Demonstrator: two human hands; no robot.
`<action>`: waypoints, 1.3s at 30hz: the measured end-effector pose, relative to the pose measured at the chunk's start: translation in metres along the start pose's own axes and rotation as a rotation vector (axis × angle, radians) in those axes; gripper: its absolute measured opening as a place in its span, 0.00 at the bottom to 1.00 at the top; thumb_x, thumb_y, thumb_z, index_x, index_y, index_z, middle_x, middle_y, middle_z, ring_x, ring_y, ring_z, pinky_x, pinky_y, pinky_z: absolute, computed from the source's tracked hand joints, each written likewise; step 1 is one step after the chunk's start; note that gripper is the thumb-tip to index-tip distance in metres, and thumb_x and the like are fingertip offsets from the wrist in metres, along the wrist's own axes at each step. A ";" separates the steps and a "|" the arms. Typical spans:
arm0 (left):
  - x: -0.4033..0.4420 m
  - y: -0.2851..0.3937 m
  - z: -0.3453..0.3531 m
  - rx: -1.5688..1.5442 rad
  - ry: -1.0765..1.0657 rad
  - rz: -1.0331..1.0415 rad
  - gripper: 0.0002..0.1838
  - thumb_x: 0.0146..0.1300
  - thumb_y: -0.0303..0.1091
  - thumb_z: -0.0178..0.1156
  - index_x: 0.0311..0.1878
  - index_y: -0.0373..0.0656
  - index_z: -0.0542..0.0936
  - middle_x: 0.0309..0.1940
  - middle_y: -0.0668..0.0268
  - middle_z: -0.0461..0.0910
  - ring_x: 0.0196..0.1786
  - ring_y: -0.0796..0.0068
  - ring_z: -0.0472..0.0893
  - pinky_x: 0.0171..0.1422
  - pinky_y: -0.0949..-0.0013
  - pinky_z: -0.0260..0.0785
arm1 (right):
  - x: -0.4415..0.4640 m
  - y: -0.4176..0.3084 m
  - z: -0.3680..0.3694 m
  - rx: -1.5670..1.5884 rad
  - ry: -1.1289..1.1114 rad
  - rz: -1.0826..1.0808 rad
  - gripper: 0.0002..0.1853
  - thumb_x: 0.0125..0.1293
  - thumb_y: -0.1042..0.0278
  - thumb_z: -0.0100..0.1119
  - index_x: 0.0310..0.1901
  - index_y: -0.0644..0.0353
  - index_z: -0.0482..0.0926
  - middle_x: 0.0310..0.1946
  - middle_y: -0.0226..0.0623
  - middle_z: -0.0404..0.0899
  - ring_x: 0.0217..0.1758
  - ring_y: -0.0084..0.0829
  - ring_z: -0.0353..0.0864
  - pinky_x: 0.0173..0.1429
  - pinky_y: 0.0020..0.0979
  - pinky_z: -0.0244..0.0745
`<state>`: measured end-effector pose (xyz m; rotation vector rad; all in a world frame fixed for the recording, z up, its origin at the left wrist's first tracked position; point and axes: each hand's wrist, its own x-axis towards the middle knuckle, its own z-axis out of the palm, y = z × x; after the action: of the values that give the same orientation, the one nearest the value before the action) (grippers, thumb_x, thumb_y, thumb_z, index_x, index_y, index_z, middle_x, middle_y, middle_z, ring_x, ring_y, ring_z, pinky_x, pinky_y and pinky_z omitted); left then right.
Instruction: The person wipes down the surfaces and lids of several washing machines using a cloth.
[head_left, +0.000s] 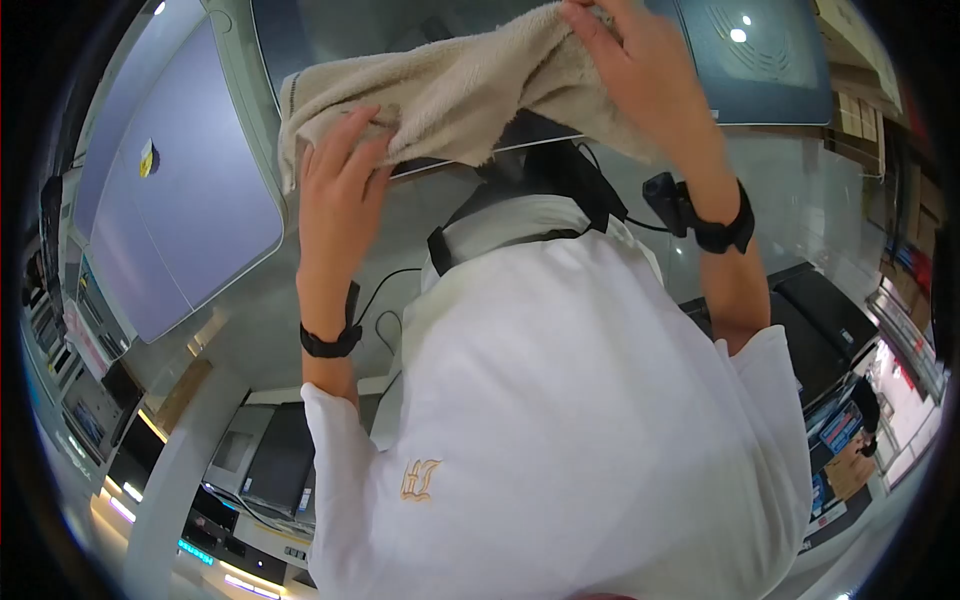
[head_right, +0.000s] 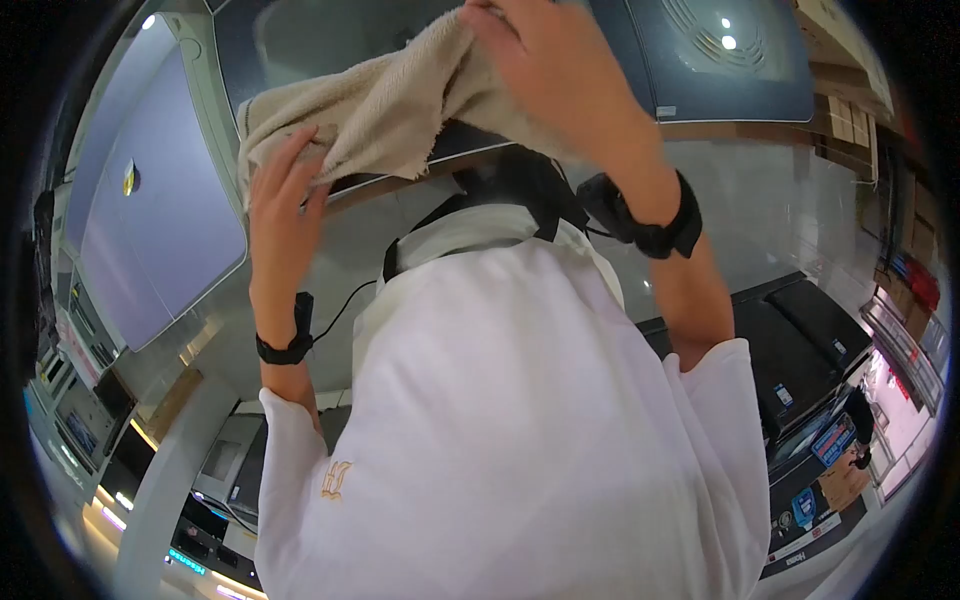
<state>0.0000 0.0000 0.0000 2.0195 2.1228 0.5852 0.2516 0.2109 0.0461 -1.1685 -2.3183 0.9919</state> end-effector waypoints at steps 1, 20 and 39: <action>0.009 -0.003 -0.005 -0.041 0.028 -0.013 0.17 0.67 0.26 0.68 0.58 0.41 0.84 0.60 0.60 0.84 0.62 0.57 0.82 0.67 0.56 0.71 | 0.005 -0.003 -0.002 0.040 0.017 -0.029 0.12 0.78 0.61 0.60 0.50 0.63 0.80 0.39 0.57 0.85 0.44 0.56 0.87 0.46 0.44 0.78; 0.011 0.029 -0.055 -0.149 0.234 -0.138 0.21 0.57 0.19 0.61 0.54 0.45 0.88 0.53 0.59 0.86 0.56 0.56 0.83 0.65 0.57 0.71 | -0.013 0.003 -0.033 -0.030 -0.154 -0.313 0.08 0.74 0.68 0.63 0.46 0.63 0.84 0.58 0.40 0.87 0.55 0.40 0.85 0.64 0.38 0.76; 0.021 0.031 0.071 0.092 0.254 -0.333 0.34 0.72 0.51 0.63 0.80 0.58 0.72 0.82 0.45 0.61 0.83 0.32 0.56 0.84 0.32 0.47 | 0.007 0.033 0.086 -0.378 -0.126 -0.554 0.26 0.73 0.60 0.64 0.71 0.48 0.78 0.80 0.39 0.68 0.83 0.53 0.61 0.84 0.62 0.51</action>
<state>0.0538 0.0339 -0.0497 1.6476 2.6048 0.7306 0.2150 0.1931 -0.0367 -0.5170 -2.7824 0.4491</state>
